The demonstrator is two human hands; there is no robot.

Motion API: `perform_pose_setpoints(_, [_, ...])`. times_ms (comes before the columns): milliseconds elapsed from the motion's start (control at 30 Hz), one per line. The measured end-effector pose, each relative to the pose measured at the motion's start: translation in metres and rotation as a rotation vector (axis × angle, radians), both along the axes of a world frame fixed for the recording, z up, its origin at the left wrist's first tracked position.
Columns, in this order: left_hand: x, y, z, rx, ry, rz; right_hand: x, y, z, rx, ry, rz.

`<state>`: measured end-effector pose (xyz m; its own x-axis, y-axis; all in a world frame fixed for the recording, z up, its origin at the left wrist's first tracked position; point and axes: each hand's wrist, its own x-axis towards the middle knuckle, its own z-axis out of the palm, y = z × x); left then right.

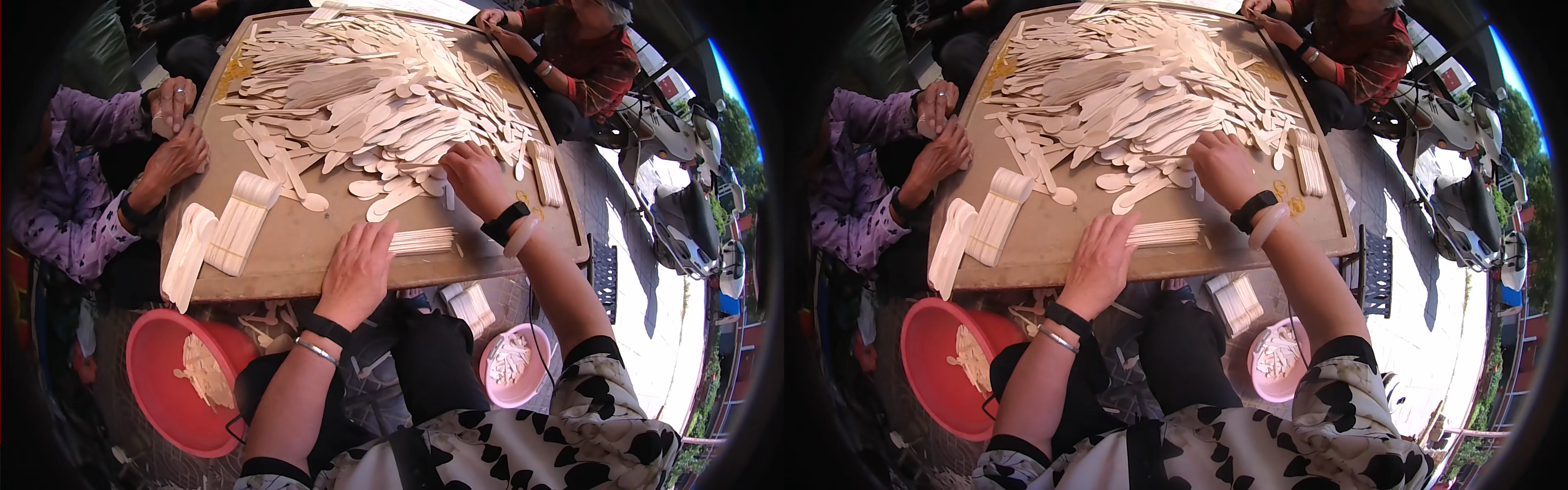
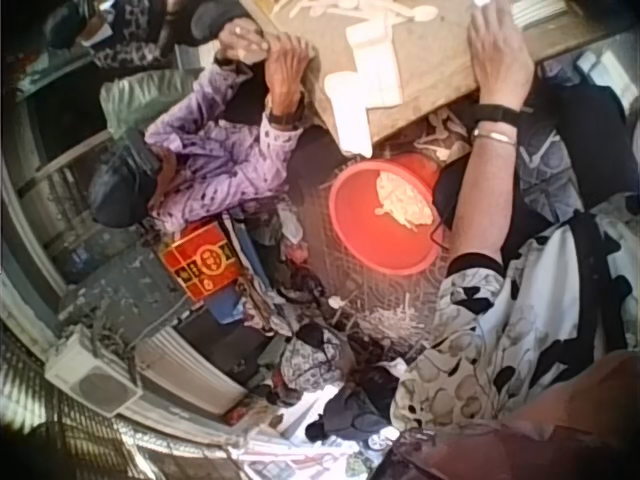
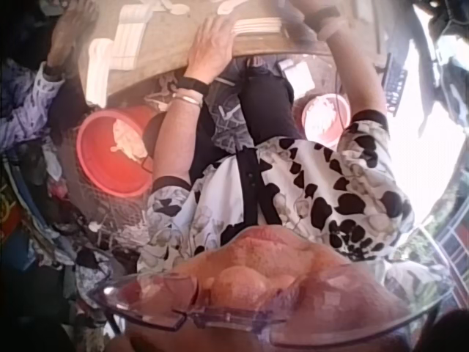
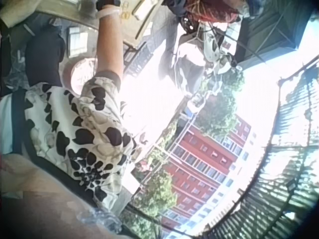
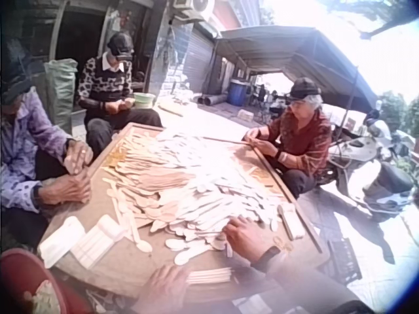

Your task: Sorting wooden spoons and packing them into bundles and bags.

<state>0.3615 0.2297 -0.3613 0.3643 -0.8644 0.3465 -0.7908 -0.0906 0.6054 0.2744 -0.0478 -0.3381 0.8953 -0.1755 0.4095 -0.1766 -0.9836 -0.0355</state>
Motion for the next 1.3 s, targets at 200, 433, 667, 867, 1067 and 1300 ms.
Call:
perform_pose_setpoints(200, [0.000, 0.000, 0.003, 0.053, 0.071, -0.014, -0.023, 0.033, 0.011, 0.486, 0.073, 0.038])
perform_pose_setpoints(433, [0.002, 0.000, -0.004, -0.054, -0.097, 0.006, -0.025, 0.063, 0.012, 0.579, 0.216, 0.236])
perform_pose_setpoints(667, [0.000, -0.001, -0.001, -0.013, -0.011, -0.026, -0.037, -0.016, -0.006, 0.143, 0.062, -0.082])
perform_pose_setpoints(867, [0.001, -0.001, -0.001, 0.003, 0.015, -0.039, -0.042, -0.014, 0.001, -0.001, 0.064, -0.014])
perform_pose_setpoints(1067, [0.000, -0.001, 0.000, -0.042, -0.100, 0.022, -0.023, 0.059, 0.013, 0.099, 0.234, 0.187])
perform_pose_setpoints(1300, [0.001, -0.002, -0.005, 0.004, -0.031, -0.022, 0.003, 0.054, 0.008, 0.514, 0.102, -0.030])
